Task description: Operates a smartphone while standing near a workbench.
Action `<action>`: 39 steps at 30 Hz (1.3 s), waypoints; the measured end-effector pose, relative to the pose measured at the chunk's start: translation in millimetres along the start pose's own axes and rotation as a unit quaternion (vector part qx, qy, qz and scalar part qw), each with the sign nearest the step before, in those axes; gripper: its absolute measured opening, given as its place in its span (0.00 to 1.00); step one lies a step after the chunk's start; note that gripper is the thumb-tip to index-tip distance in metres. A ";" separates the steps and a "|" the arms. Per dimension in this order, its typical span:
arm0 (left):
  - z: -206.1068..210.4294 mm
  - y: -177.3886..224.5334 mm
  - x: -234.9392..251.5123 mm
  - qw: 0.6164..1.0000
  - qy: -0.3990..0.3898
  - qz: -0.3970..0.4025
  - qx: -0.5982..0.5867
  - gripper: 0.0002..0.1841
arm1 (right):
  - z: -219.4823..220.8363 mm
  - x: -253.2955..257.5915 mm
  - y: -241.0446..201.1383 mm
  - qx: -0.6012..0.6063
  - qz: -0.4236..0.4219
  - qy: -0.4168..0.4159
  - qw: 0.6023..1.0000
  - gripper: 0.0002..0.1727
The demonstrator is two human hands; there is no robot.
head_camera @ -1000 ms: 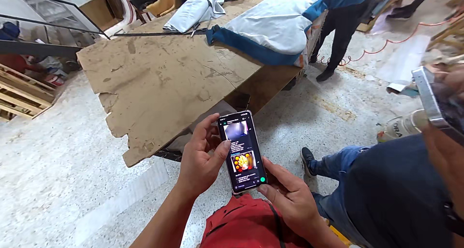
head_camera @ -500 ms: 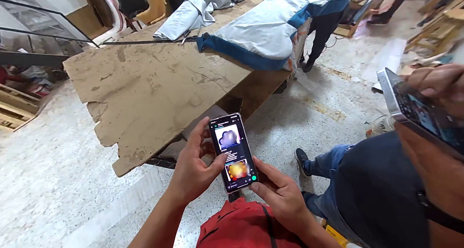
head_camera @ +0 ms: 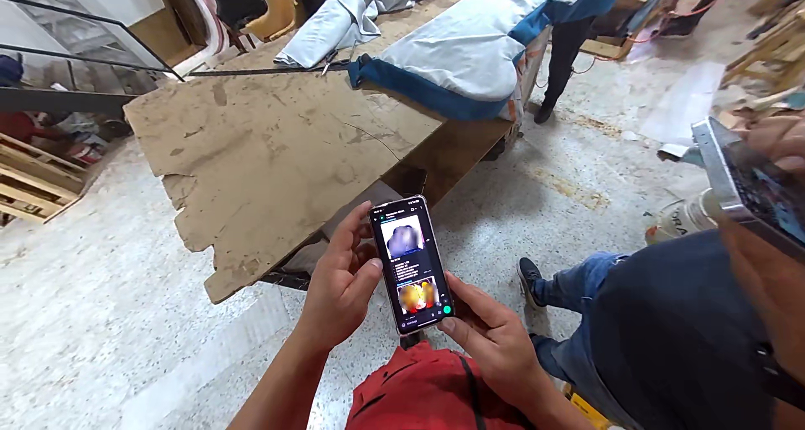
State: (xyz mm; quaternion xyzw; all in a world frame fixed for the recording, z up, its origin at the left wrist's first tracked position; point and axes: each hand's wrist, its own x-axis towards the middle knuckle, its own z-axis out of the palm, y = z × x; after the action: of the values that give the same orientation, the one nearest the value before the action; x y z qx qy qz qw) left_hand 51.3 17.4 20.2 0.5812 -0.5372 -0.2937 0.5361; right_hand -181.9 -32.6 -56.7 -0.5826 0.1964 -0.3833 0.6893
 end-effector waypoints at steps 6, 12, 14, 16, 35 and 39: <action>-0.4 -1.4 -0.1 1.000 0.002 -0.005 0.015 0.37 | 0.2 0.8 0.3 -0.007 0.001 0.000 1.000 0.29; -1.3 -2.4 0.3 1.000 0.002 -0.010 0.010 0.37 | 1.5 0.7 -0.5 -0.006 0.005 0.003 1.000 0.29; -1.5 -2.6 -0.2 1.000 0.000 -0.008 0.010 0.38 | 2.0 0.2 -0.6 -0.010 0.005 0.002 1.000 0.29; -1.6 -2.5 -0.9 1.000 0.001 -0.007 0.007 0.38 | 2.3 -0.1 0.2 -0.010 0.002 0.001 1.000 0.29; -4.9 -3.2 -4.9 1.000 0.003 -0.006 0.007 0.37 | 7.8 -2.4 0.9 -0.012 -0.002 0.002 1.000 0.29; -4.7 -3.5 -5.0 1.000 0.002 -0.008 0.006 0.37 | 8.4 -3.3 -0.4 -0.016 0.004 0.007 1.000 0.29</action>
State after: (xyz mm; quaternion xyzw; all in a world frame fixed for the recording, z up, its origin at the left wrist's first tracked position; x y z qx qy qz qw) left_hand 55.5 23.0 16.9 0.5892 -0.5334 -0.2932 0.5314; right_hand -178.0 -24.6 -54.9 -0.5902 0.2097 -0.3812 0.6800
